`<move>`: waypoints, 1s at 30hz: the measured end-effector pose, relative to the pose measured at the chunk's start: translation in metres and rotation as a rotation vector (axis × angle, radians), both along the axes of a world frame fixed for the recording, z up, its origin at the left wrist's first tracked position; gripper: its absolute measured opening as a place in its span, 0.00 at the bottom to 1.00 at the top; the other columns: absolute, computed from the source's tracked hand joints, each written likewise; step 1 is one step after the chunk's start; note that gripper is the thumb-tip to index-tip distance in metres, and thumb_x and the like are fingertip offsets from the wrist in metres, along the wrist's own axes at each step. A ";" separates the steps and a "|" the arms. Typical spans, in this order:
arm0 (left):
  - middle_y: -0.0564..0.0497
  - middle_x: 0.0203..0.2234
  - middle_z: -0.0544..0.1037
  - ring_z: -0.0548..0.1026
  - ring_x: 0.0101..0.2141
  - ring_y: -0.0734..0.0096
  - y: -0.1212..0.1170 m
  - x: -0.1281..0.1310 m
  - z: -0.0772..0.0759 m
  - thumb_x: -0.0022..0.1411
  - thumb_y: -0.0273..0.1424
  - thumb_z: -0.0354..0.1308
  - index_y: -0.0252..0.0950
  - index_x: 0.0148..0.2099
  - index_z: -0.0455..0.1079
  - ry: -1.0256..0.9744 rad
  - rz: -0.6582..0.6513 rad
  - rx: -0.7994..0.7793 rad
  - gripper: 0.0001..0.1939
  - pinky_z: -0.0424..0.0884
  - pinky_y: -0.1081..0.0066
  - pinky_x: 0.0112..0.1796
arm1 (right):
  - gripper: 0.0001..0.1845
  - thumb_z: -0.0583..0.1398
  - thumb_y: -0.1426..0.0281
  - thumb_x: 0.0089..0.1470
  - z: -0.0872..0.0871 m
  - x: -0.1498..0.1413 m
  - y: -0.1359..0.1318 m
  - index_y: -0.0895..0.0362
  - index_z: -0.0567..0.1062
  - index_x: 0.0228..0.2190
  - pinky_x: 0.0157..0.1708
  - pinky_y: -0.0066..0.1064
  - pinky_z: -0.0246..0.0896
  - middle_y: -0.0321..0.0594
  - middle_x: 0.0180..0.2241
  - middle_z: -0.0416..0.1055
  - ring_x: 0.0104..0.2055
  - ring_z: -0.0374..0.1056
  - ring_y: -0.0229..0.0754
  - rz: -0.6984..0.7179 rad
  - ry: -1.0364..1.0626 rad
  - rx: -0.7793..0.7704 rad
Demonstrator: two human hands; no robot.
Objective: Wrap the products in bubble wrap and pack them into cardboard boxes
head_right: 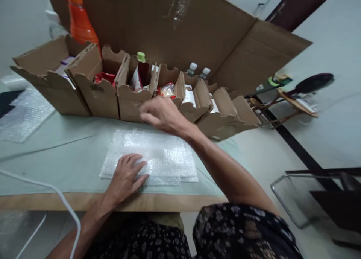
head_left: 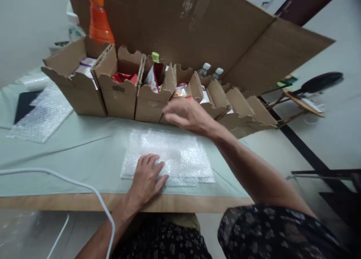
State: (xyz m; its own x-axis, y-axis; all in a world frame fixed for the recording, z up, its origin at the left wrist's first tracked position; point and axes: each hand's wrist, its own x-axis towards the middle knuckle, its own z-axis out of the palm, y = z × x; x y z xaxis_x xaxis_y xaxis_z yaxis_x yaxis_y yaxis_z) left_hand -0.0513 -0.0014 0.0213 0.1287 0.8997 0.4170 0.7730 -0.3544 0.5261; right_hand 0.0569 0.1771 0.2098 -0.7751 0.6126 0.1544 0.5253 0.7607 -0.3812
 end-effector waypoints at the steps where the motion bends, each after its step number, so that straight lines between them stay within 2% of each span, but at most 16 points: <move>1: 0.40 0.52 0.76 0.71 0.54 0.50 -0.001 -0.001 0.002 0.66 0.32 0.60 0.37 0.52 0.74 -0.014 0.008 0.040 0.13 0.67 0.49 0.55 | 0.08 0.63 0.69 0.59 -0.021 0.036 -0.003 0.58 0.83 0.36 0.48 0.38 0.68 0.40 0.39 0.82 0.43 0.77 0.45 -0.049 -0.052 -0.035; 3: 0.40 0.53 0.76 0.71 0.55 0.51 -0.002 -0.007 0.006 0.68 0.32 0.57 0.38 0.52 0.74 -0.034 0.066 0.110 0.13 0.67 0.51 0.57 | 0.11 0.64 0.68 0.57 -0.061 0.099 -0.005 0.55 0.83 0.41 0.49 0.41 0.69 0.43 0.44 0.82 0.47 0.77 0.49 -0.228 -0.129 -0.110; 5: 0.41 0.53 0.77 0.73 0.55 0.51 -0.001 -0.020 0.011 0.69 0.35 0.56 0.39 0.53 0.74 -0.016 0.194 0.112 0.14 0.67 0.52 0.57 | 0.17 0.66 0.64 0.56 -0.092 0.148 -0.002 0.55 0.82 0.46 0.47 0.40 0.70 0.45 0.49 0.81 0.47 0.77 0.51 -0.380 -0.226 -0.137; 7: 0.38 0.51 0.77 0.75 0.52 0.47 0.002 -0.040 0.018 0.68 0.41 0.54 0.37 0.55 0.73 0.058 0.365 0.005 0.19 0.70 0.50 0.53 | 0.20 0.66 0.60 0.56 -0.112 0.182 -0.003 0.57 0.81 0.47 0.45 0.41 0.70 0.49 0.50 0.80 0.46 0.77 0.52 -0.491 -0.289 -0.131; 9: 0.33 0.48 0.78 0.76 0.48 0.39 0.005 -0.061 0.024 0.65 0.51 0.54 0.34 0.57 0.72 0.170 0.506 -0.204 0.29 0.72 0.48 0.45 | 0.19 0.64 0.57 0.58 -0.125 0.202 -0.008 0.59 0.82 0.44 0.45 0.43 0.68 0.52 0.49 0.80 0.46 0.76 0.55 -0.563 -0.307 -0.109; 10: 0.33 0.45 0.79 0.77 0.44 0.38 0.006 -0.071 0.027 0.62 0.56 0.55 0.35 0.56 0.72 0.204 0.564 -0.303 0.32 0.73 0.50 0.40 | 0.19 0.62 0.57 0.60 -0.130 0.206 -0.012 0.59 0.82 0.41 0.46 0.44 0.67 0.54 0.48 0.80 0.48 0.75 0.56 -0.586 -0.303 -0.098; 12: 0.37 0.39 0.81 0.78 0.36 0.43 0.007 -0.083 0.031 0.58 0.60 0.56 0.39 0.48 0.75 0.220 0.616 -0.441 0.32 0.70 0.55 0.33 | 0.21 0.57 0.56 0.64 -0.140 0.208 -0.023 0.60 0.82 0.39 0.49 0.45 0.65 0.54 0.49 0.79 0.51 0.73 0.57 -0.611 -0.287 -0.080; 16: 0.43 0.26 0.79 0.74 0.24 0.55 0.007 -0.079 0.036 0.54 0.61 0.58 0.41 0.28 0.71 0.208 0.658 -0.480 0.27 0.62 0.63 0.26 | 0.24 0.51 0.56 0.68 -0.160 0.195 -0.041 0.60 0.79 0.45 0.57 0.47 0.59 0.55 0.59 0.72 0.60 0.66 0.57 -0.614 -0.201 -0.075; 19: 0.46 0.18 0.72 0.69 0.21 0.59 0.013 -0.063 0.039 0.53 0.60 0.57 0.43 0.20 0.62 0.224 0.658 -0.513 0.27 0.60 0.65 0.25 | 0.18 0.57 0.58 0.64 -0.169 0.186 -0.045 0.59 0.77 0.42 0.57 0.47 0.58 0.55 0.59 0.71 0.59 0.66 0.57 -0.608 0.016 -0.153; 22: 0.49 0.18 0.68 0.68 0.22 0.60 0.017 -0.051 0.043 0.52 0.52 0.56 0.44 0.19 0.56 0.168 0.661 -0.541 0.22 0.58 0.66 0.26 | 0.14 0.58 0.59 0.59 -0.171 0.182 -0.044 0.56 0.74 0.38 0.46 0.39 0.64 0.46 0.42 0.78 0.43 0.71 0.48 -0.550 0.207 -0.258; 25: 0.52 0.16 0.63 0.66 0.23 0.63 0.017 -0.046 0.047 0.53 0.49 0.53 0.43 0.20 0.56 0.081 0.679 -0.544 0.19 0.57 0.67 0.26 | 0.14 0.57 0.56 0.58 -0.169 0.182 -0.046 0.54 0.70 0.33 0.35 0.32 0.62 0.36 0.30 0.72 0.32 0.66 0.42 -0.508 0.390 -0.386; 27: 0.55 0.15 0.61 0.64 0.22 0.65 0.015 -0.046 0.049 0.52 0.50 0.54 0.43 0.21 0.57 -0.015 0.692 -0.538 0.19 0.57 0.68 0.26 | 0.15 0.60 0.55 0.54 -0.167 0.183 -0.048 0.54 0.70 0.34 0.34 0.31 0.61 0.35 0.30 0.70 0.32 0.65 0.41 -0.501 0.507 -0.492; 30: 0.56 0.20 0.69 0.68 0.26 0.67 0.013 -0.049 0.048 0.45 0.50 0.63 0.40 0.27 0.66 -0.424 0.689 -0.516 0.19 0.61 0.70 0.27 | 0.21 0.63 0.54 0.51 -0.163 0.186 -0.049 0.55 0.70 0.41 0.36 0.33 0.64 0.38 0.35 0.73 0.36 0.68 0.44 -0.484 0.563 -0.588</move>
State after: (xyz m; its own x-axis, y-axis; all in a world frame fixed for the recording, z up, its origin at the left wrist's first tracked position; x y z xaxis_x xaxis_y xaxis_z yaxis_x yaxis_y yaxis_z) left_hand -0.1001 0.0116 0.0691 -0.5678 0.8071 -0.1620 0.4343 0.4608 0.7740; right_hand 0.2433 0.1278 0.0464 -0.3216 0.9468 -0.0072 0.3557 0.1138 -0.9276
